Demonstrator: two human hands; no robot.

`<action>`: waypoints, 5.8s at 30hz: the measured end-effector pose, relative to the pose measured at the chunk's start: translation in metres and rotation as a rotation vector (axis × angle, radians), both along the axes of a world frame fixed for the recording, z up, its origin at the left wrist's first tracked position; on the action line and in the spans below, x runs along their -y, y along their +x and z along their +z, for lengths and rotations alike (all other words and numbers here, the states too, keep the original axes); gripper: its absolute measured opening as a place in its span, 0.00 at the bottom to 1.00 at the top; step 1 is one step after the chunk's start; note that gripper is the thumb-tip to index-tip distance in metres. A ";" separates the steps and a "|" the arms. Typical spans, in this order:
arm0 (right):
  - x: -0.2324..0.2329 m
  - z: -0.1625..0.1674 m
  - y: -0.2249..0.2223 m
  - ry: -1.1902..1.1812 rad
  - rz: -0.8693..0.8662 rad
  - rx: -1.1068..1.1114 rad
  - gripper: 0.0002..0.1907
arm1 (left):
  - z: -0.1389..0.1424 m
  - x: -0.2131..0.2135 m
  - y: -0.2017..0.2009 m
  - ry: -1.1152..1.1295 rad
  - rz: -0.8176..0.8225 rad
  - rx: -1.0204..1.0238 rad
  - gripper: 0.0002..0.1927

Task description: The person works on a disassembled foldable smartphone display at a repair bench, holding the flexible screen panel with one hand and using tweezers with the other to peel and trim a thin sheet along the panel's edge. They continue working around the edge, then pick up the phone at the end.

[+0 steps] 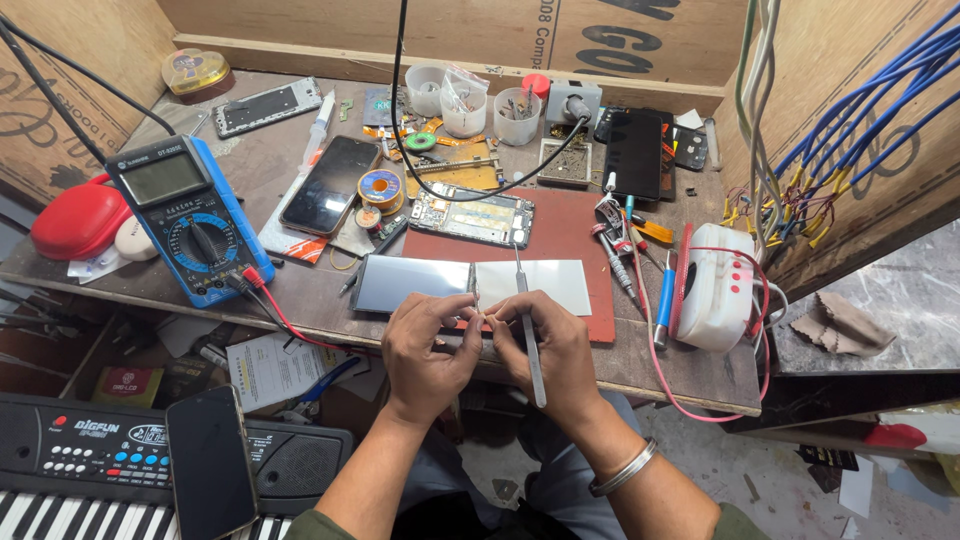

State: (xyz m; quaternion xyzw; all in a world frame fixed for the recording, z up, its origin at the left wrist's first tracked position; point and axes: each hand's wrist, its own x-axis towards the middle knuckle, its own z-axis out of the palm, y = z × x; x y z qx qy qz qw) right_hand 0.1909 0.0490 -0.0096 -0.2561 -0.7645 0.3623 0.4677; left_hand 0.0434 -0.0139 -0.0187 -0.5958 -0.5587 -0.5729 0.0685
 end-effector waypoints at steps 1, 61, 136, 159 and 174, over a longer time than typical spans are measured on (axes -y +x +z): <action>0.000 0.000 0.000 -0.006 -0.007 0.003 0.07 | 0.001 0.001 0.000 -0.002 -0.001 -0.011 0.14; 0.001 0.002 0.001 -0.029 -0.018 0.049 0.06 | -0.003 0.002 -0.004 -0.086 -0.086 0.117 0.21; -0.030 -0.022 -0.003 -0.259 0.098 -0.331 0.10 | -0.012 0.006 -0.015 -0.070 -0.120 0.148 0.07; -0.007 -0.015 0.001 -0.251 -0.078 -0.233 0.10 | -0.011 0.010 -0.018 0.046 -0.095 0.185 0.08; 0.008 -0.015 -0.013 -0.101 0.019 -0.036 0.13 | -0.007 0.010 -0.018 0.047 -0.108 0.158 0.10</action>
